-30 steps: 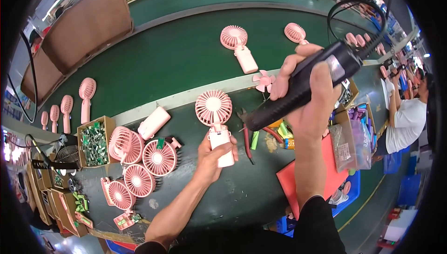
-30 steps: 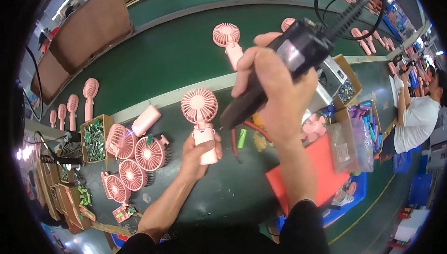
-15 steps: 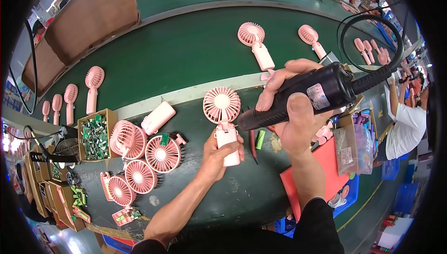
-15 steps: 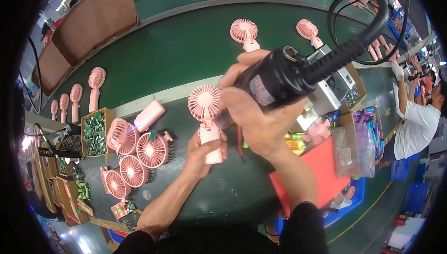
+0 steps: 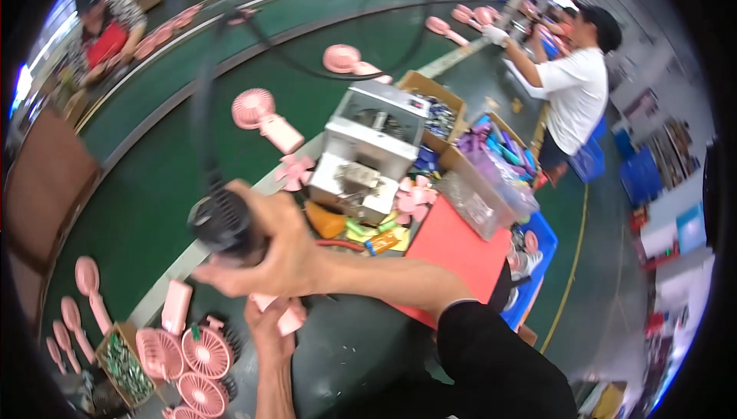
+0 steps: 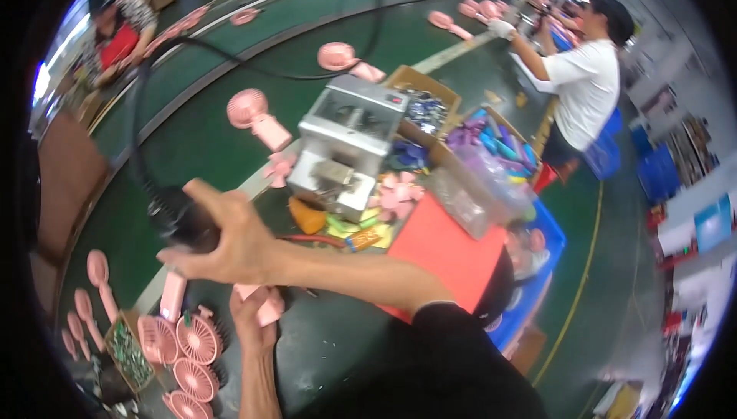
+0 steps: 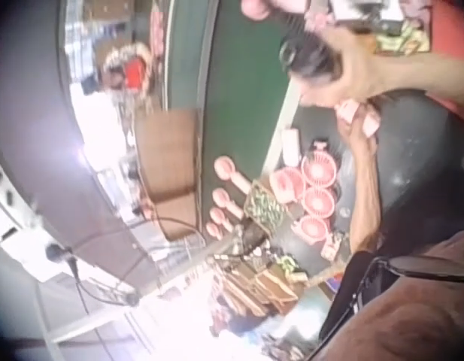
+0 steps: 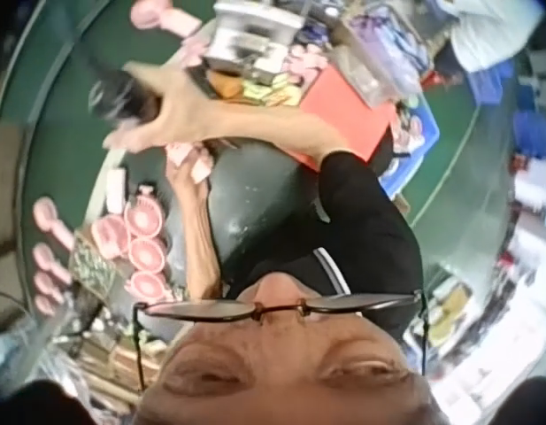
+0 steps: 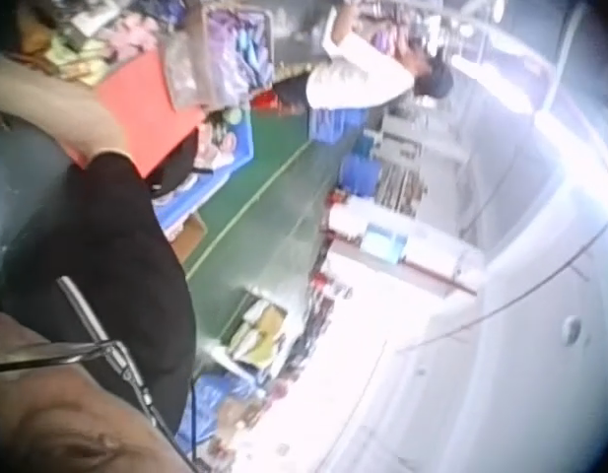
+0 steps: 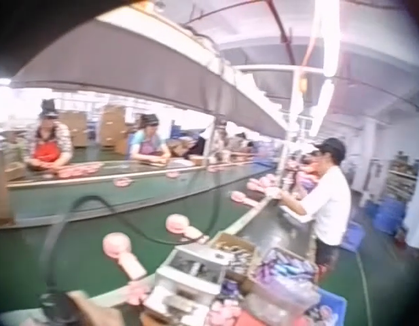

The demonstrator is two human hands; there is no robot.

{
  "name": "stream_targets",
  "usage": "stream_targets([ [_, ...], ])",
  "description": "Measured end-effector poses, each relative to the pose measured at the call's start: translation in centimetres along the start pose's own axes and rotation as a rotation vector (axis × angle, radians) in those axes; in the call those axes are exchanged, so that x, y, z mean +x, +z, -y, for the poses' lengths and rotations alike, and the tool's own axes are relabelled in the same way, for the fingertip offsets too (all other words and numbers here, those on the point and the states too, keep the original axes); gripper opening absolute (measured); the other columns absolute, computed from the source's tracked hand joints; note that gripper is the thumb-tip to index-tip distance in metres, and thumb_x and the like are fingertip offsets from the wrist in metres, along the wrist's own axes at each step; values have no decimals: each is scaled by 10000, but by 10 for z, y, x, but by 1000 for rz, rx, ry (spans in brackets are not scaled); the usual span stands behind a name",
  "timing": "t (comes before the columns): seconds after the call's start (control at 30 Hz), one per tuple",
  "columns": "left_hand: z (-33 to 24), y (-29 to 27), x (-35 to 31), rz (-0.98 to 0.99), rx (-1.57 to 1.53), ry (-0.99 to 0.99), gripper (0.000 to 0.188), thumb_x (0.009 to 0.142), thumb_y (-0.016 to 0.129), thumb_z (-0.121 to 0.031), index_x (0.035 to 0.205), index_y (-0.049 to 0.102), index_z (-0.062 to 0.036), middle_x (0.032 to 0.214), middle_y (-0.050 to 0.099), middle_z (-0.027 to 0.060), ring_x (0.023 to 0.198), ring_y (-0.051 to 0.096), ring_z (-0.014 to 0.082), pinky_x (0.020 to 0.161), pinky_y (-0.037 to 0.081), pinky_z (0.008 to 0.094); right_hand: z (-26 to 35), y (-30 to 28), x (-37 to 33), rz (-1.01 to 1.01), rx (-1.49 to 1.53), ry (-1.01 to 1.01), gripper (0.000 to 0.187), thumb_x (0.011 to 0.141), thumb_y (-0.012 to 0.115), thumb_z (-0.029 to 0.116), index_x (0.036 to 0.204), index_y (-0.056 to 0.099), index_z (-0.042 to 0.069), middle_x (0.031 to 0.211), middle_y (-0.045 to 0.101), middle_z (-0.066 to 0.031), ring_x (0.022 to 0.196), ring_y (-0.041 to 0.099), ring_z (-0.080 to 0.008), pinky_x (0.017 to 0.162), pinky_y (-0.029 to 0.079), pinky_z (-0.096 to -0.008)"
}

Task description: The person assembles portable fans by installing circuit boards and batteries into fan casings, soldering connections using a soldering iron, and securing the plastic handles with a handheld heat tool by hand.

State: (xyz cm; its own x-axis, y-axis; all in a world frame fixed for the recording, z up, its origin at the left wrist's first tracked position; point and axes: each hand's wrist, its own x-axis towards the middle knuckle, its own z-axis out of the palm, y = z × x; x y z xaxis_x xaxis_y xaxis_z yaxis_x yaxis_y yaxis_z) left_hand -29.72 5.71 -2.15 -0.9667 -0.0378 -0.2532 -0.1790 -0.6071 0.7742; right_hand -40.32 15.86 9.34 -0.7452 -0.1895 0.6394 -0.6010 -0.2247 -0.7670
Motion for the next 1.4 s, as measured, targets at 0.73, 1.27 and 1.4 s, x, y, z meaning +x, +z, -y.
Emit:
stream_targets([
  [0.73,3,18,4,138,-237,77,387,967,471,-304,1244,476,-33,1054,600,133,704,512,165,597,424,291,18,-44,24,462,-513,380,596,840,681,448,969,459,-89,669,579,-247,601,607,-368,543,465,-434],
  [1.27,-6,12,-78,-227,493,373,641,768,716,-39,1330,411,5,1059,587,108,772,618,154,628,515,256,44,-6,-126,388,-442,486,444,861,680,307,1087,601,-67,998,657,-235,915,667,-288,813,516,-374],
  [1.4,1,15,-89,-116,726,548,814,734,743,-108,1422,321,2,1213,551,179,1151,550,273,968,448,357,25,14,-159,129,163,709,289,913,592,103,1173,581,-23,1037,649,-54,948,600,-104,827,513,-281],
])
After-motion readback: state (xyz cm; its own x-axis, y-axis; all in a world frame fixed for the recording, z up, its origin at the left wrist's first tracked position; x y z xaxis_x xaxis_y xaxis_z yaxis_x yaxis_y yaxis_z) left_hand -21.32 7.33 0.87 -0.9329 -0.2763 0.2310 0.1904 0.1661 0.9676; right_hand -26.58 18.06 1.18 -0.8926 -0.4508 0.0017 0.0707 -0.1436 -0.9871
